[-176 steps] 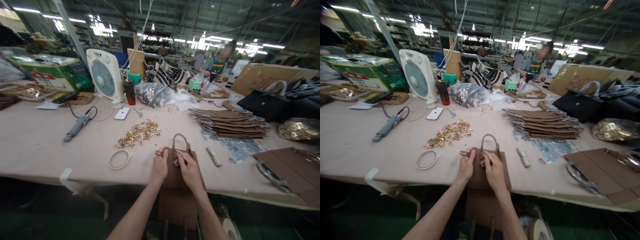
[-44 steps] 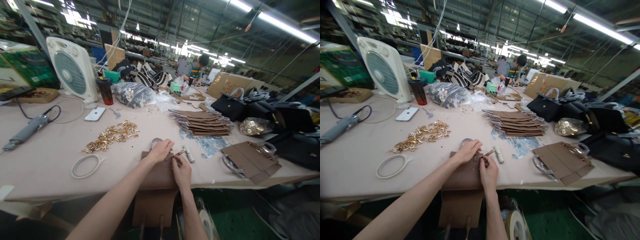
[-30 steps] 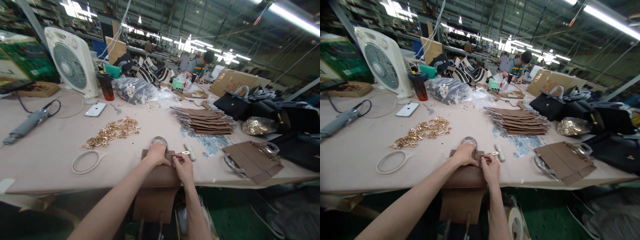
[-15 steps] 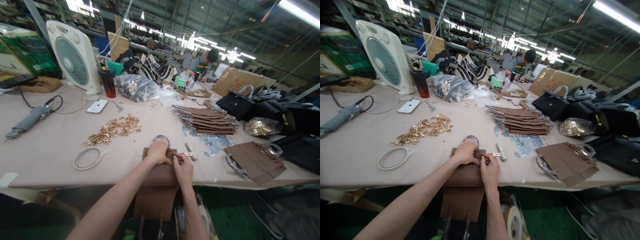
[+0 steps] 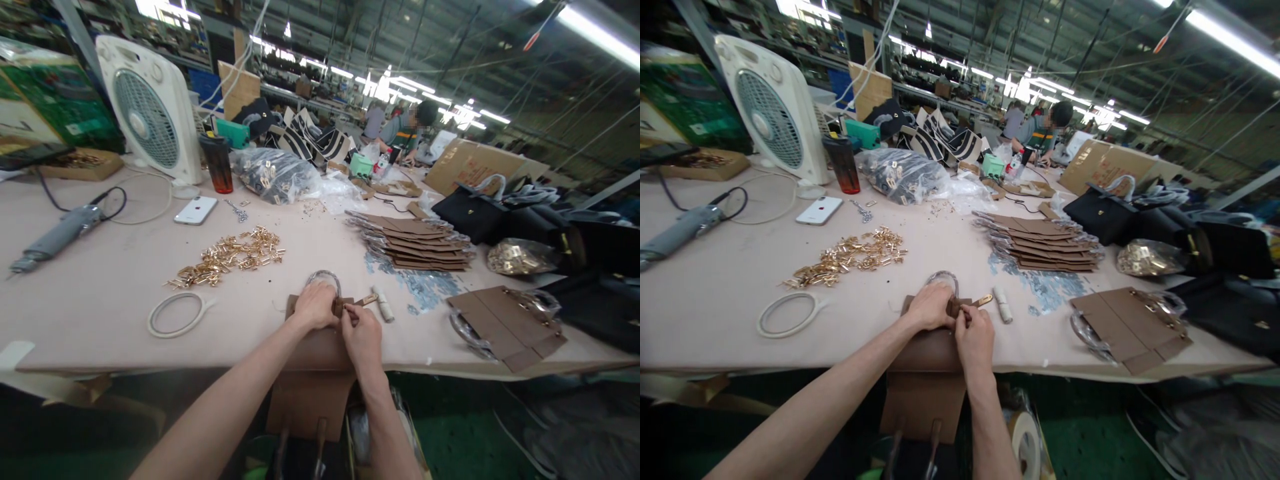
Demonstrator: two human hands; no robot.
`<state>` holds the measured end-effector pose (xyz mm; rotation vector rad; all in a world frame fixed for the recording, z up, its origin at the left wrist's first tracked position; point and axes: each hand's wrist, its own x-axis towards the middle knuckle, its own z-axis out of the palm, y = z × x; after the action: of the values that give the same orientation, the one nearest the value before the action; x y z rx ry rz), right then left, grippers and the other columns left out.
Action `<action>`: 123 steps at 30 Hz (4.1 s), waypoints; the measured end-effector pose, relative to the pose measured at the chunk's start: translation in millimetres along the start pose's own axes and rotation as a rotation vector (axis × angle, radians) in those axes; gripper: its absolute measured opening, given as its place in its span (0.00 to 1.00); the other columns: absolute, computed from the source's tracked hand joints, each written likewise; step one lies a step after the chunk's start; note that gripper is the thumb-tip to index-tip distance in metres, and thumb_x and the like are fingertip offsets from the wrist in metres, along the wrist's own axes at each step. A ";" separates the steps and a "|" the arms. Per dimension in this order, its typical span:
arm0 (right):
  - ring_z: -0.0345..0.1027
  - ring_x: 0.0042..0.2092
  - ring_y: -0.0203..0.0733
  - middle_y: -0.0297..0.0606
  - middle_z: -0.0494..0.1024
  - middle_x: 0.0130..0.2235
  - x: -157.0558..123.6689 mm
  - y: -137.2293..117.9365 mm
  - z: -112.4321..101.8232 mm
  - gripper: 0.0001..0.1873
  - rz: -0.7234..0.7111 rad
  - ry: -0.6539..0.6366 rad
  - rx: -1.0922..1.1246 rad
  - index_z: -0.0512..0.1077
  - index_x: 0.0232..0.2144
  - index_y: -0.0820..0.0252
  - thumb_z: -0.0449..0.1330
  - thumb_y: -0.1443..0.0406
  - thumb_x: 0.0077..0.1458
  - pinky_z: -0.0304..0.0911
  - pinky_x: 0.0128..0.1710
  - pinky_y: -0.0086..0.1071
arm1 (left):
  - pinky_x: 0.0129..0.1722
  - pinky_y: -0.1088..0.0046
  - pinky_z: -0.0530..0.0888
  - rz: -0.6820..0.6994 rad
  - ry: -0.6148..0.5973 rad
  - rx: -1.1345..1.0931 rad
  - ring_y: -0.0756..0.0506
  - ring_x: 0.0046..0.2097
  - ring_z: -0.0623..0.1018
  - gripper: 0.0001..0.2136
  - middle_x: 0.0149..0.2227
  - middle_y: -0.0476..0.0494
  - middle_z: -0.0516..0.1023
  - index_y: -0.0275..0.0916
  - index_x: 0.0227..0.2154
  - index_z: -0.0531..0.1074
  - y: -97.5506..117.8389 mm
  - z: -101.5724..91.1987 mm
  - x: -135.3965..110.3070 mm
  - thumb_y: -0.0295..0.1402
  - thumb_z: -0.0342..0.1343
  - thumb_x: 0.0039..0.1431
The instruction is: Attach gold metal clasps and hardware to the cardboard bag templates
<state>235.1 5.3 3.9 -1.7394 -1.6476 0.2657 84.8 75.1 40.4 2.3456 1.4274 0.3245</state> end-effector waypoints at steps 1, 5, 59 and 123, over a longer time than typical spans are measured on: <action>0.76 0.39 0.47 0.46 0.80 0.39 -2.1 -0.5 0.2 0.17 0.005 0.008 -0.026 0.81 0.46 0.61 0.56 0.60 0.65 0.70 0.44 0.38 | 0.51 0.56 0.73 0.001 0.006 -0.001 0.31 0.51 0.76 0.26 0.45 0.34 0.77 0.36 0.40 0.75 -0.4 0.4 -0.2 0.49 0.72 0.43; 0.76 0.46 0.49 0.46 0.80 0.45 -16.2 3.2 1.4 0.20 0.013 0.045 0.001 0.80 0.53 0.55 0.55 0.56 0.68 0.70 0.47 0.39 | 0.50 0.56 0.73 0.013 0.021 -0.028 0.31 0.49 0.77 0.30 0.45 0.35 0.77 0.37 0.39 0.73 -1.2 0.8 -2.0 0.53 0.73 0.40; 0.60 0.69 0.63 0.52 0.63 0.70 -90.1 -16.6 -112.4 0.44 -0.144 0.148 0.040 0.56 0.71 0.60 0.66 0.55 0.59 0.62 0.66 0.58 | 0.53 0.57 0.80 -0.601 0.447 -2.009 0.35 0.51 0.84 0.32 0.52 0.35 0.83 0.42 0.60 0.71 66.0 -2.6 -138.9 0.45 0.71 0.55; 0.68 0.52 0.51 0.47 0.74 0.50 -23.7 -17.7 -1.7 0.16 -0.399 -0.077 0.061 0.76 0.53 0.55 0.56 0.68 0.67 0.69 0.55 0.49 | 0.57 0.54 0.73 0.030 0.532 -0.091 0.37 0.54 0.73 0.14 0.54 0.37 0.77 0.39 0.53 0.74 -10.6 24.6 -77.9 0.35 0.59 0.67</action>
<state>218.3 -18.7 8.4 -1.3328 -1.9764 0.1928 50.0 5.5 13.5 2.3051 1.5540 1.0616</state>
